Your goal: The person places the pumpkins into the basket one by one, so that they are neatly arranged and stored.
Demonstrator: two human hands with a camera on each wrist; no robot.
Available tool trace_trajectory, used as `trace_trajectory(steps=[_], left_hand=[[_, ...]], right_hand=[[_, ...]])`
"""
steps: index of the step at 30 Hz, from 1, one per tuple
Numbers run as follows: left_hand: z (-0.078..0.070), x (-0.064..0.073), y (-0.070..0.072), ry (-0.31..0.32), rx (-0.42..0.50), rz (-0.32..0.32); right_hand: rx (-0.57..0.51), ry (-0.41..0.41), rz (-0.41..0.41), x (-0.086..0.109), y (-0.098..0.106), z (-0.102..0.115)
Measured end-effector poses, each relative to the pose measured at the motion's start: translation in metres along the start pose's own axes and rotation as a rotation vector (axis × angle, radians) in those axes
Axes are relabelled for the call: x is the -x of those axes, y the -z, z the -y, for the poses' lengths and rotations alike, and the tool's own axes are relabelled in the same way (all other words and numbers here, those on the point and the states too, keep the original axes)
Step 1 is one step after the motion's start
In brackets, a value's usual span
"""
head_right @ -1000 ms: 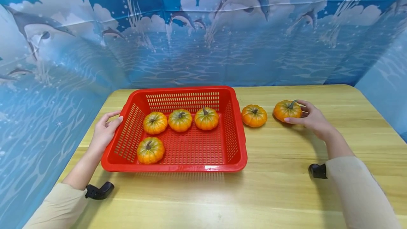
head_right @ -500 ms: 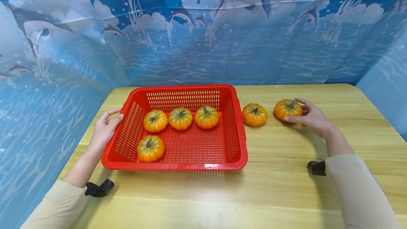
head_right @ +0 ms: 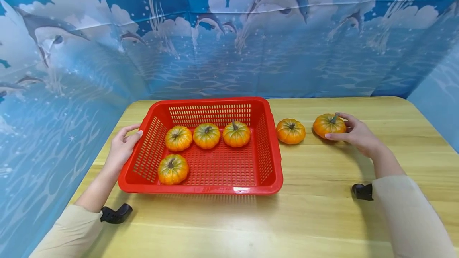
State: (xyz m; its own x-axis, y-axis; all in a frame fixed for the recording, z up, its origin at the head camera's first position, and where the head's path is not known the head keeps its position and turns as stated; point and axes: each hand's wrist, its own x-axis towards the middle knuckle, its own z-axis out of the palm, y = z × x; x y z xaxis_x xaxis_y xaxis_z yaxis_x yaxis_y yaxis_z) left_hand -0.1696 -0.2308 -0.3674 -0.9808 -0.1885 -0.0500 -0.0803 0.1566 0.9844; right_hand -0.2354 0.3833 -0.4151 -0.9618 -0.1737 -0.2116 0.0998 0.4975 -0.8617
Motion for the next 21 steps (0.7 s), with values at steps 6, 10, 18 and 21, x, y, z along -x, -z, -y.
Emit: trace_trajectory(steps=[6,10,18,21], left_hand=[[0.000,-0.001,0.000,-0.005,-0.002,0.002],[0.000,0.000,-0.001,-0.005,-0.001,0.006],[-0.002,0.001,0.001,-0.006,0.007,0.011],[-0.001,0.000,0.001,-0.008,0.007,0.011]], right_hand=[[0.025,-0.004,0.012,0.001,0.003,0.003],[0.045,0.011,0.009,0.003,0.005,0.007],[0.059,0.055,0.018,0.006,0.009,0.025],[0.073,0.082,0.011,0.007,0.010,0.037]])
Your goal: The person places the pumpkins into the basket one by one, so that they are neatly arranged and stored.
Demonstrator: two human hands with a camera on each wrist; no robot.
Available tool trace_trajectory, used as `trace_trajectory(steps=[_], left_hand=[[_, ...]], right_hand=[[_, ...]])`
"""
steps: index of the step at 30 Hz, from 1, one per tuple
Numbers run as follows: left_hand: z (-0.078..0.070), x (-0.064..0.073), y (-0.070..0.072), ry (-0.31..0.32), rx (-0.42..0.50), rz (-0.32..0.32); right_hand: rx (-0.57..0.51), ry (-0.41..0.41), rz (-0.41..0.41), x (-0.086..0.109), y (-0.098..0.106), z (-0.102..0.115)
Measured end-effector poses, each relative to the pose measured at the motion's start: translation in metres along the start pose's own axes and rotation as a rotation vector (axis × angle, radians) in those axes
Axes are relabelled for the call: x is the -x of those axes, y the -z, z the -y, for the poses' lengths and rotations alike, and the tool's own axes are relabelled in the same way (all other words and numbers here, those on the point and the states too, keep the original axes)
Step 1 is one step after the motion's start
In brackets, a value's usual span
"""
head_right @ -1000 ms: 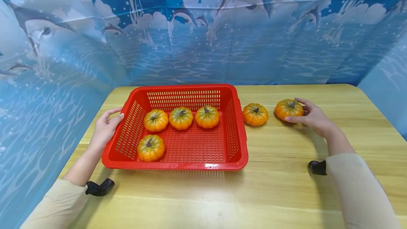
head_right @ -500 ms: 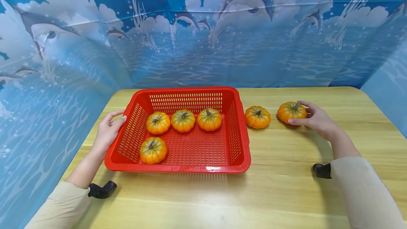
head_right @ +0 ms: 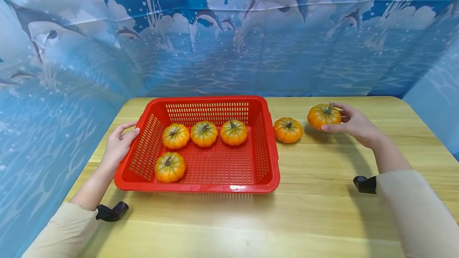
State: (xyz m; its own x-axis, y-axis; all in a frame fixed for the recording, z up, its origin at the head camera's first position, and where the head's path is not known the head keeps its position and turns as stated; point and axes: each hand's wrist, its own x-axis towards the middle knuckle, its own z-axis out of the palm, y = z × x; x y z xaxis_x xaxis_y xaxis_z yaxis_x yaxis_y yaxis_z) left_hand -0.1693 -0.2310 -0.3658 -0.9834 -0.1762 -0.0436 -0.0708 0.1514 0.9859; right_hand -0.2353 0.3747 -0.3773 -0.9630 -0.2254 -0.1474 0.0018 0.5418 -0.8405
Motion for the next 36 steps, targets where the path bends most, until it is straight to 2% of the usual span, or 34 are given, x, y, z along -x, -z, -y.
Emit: trace_trajectory(steps=[7,20,28,36], left_hand=[[-0.001,0.000,0.001,0.002,0.001,-0.002],[-0.002,0.000,-0.001,-0.005,-0.011,-0.003],[-0.003,0.001,-0.001,-0.003,-0.010,0.003],[-0.002,0.000,0.000,0.000,-0.018,0.012]], right_hand=[[0.015,0.047,0.025,-0.003,0.000,0.036],[-0.006,0.179,0.125,-0.005,-0.024,0.103],[-0.005,0.208,0.225,-0.010,-0.039,0.133],[0.031,0.227,0.287,-0.023,-0.057,0.159]])
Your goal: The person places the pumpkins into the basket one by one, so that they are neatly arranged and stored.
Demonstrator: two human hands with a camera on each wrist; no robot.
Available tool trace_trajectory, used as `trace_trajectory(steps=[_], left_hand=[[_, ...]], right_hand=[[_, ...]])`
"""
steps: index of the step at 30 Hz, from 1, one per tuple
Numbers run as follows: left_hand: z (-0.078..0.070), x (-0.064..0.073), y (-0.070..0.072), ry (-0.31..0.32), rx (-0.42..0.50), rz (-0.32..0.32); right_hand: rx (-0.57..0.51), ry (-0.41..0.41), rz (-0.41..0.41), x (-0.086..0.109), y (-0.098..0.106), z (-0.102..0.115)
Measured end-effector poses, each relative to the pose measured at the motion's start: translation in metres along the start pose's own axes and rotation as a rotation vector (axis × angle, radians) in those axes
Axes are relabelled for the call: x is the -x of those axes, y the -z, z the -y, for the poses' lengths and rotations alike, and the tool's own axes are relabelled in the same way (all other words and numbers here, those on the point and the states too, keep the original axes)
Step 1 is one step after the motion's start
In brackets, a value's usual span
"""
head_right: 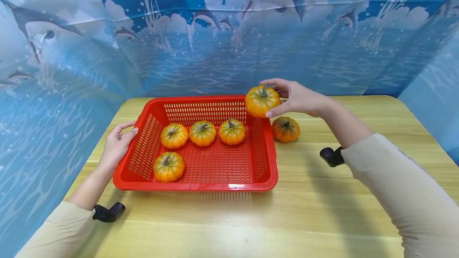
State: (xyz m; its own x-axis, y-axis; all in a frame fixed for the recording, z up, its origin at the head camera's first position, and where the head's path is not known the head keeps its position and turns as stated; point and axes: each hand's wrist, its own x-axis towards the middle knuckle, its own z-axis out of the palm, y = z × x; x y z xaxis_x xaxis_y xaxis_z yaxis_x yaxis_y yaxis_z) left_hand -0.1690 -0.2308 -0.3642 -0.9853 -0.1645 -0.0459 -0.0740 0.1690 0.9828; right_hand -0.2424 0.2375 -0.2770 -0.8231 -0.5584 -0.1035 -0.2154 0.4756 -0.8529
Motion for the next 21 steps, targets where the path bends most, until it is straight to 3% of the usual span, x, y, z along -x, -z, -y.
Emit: trace_trajectory(steps=[21], left_hand=[[-0.001,0.001,-0.002,-0.021,0.012,-0.005]], right_hand=[[-0.054,0.146,0.151,-0.047,-0.041,0.036]])
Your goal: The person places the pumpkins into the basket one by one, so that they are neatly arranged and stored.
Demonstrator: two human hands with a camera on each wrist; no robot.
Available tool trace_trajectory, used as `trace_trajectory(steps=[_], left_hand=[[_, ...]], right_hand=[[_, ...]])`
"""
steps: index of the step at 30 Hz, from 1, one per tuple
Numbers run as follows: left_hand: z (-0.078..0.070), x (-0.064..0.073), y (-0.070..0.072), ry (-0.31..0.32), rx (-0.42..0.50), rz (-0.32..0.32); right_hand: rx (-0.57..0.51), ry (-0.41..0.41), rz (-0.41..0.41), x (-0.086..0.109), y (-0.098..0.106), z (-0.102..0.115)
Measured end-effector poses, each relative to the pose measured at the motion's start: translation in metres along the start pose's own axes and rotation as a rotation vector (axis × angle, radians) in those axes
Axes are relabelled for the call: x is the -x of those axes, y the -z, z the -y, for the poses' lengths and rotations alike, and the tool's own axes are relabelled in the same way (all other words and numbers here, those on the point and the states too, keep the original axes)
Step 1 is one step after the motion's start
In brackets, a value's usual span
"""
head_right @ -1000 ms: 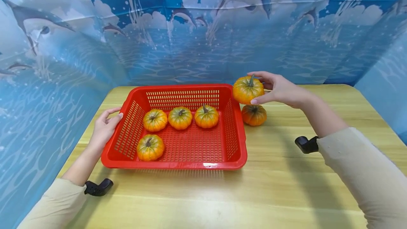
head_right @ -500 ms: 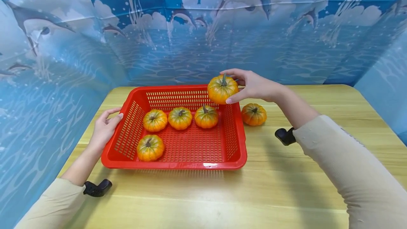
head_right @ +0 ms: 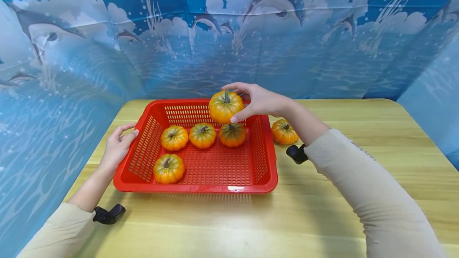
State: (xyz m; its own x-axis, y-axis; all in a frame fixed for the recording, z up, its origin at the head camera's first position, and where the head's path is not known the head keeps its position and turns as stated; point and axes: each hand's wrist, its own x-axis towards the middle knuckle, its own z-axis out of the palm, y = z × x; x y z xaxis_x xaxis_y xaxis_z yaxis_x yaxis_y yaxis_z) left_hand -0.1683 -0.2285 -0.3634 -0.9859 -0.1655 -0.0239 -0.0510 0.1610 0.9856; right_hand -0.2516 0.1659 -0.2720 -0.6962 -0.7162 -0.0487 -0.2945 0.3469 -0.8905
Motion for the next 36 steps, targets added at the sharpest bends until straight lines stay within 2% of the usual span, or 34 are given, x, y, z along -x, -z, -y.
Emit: trace_trajectory(steps=[8,15,25,36], left_hand=[[0.001,0.000,0.001,0.004,0.007,0.002],[0.002,-0.002,-0.001,-0.002,-0.005,-0.013],[0.003,-0.003,0.000,0.007,0.003,-0.006],[0.002,-0.002,-0.001,0.001,0.008,-0.014]], right_hand=[[0.003,0.042,0.062,-0.019,-0.015,0.006],[-0.013,0.067,0.067,-0.030,-0.024,0.013],[-0.052,0.097,0.117,-0.044,-0.039,0.014],[-0.074,0.122,0.200,-0.059,-0.064,0.003]])
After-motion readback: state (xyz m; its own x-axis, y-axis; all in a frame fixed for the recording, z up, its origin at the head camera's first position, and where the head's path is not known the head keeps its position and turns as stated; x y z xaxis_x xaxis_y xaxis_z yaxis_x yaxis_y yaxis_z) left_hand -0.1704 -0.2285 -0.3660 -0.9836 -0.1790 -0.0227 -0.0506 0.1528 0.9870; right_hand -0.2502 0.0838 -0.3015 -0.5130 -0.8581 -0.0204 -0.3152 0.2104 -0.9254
